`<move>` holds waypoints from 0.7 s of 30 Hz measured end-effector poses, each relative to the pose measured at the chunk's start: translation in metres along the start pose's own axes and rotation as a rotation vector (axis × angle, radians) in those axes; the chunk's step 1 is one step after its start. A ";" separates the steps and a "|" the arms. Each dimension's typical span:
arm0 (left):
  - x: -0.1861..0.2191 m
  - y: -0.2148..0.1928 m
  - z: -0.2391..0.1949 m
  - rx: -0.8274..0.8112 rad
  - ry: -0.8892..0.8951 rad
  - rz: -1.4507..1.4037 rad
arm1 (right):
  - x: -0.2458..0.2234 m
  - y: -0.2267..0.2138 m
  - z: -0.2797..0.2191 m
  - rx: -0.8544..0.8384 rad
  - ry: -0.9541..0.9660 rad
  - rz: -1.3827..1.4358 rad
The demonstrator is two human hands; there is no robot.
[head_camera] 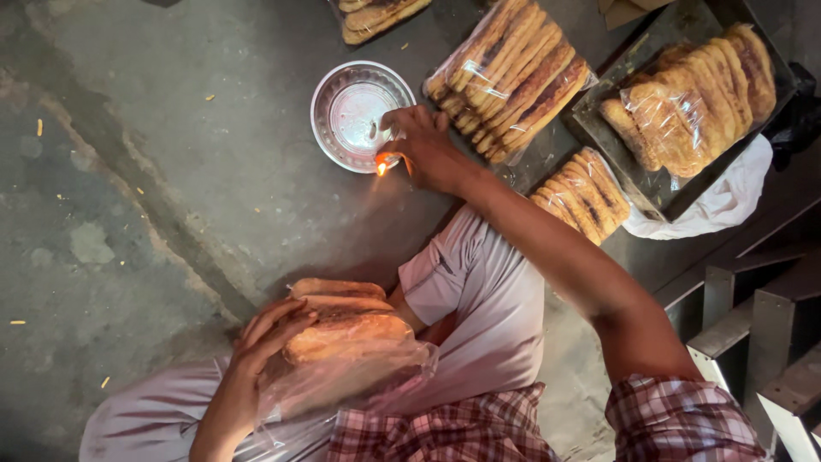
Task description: The person sits on the floor and packages stacks of fried snacks into clear plastic bags. They use a small flame from a metal bowl to heat-seal the open ends of the bags, then place the sealed packages on the floor.
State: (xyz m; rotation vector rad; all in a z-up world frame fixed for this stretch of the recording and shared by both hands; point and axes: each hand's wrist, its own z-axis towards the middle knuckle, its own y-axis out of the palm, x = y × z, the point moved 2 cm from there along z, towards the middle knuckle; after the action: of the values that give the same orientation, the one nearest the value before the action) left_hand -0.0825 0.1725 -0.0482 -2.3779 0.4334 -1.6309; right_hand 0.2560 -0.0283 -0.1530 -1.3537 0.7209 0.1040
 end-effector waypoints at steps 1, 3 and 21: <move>-0.001 0.000 0.000 0.006 0.011 0.007 | 0.001 0.000 -0.001 0.001 -0.013 0.034; -0.003 0.000 0.000 0.018 0.035 0.023 | 0.003 -0.001 -0.002 0.005 -0.039 0.101; 0.007 -0.004 -0.001 0.034 0.109 -0.015 | -0.085 -0.089 -0.169 0.240 0.447 -0.039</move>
State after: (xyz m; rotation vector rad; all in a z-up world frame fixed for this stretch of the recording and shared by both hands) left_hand -0.0809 0.1732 -0.0400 -2.2811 0.4049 -1.7668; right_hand 0.1615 -0.1762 -0.0398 -1.1676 1.0444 -0.3178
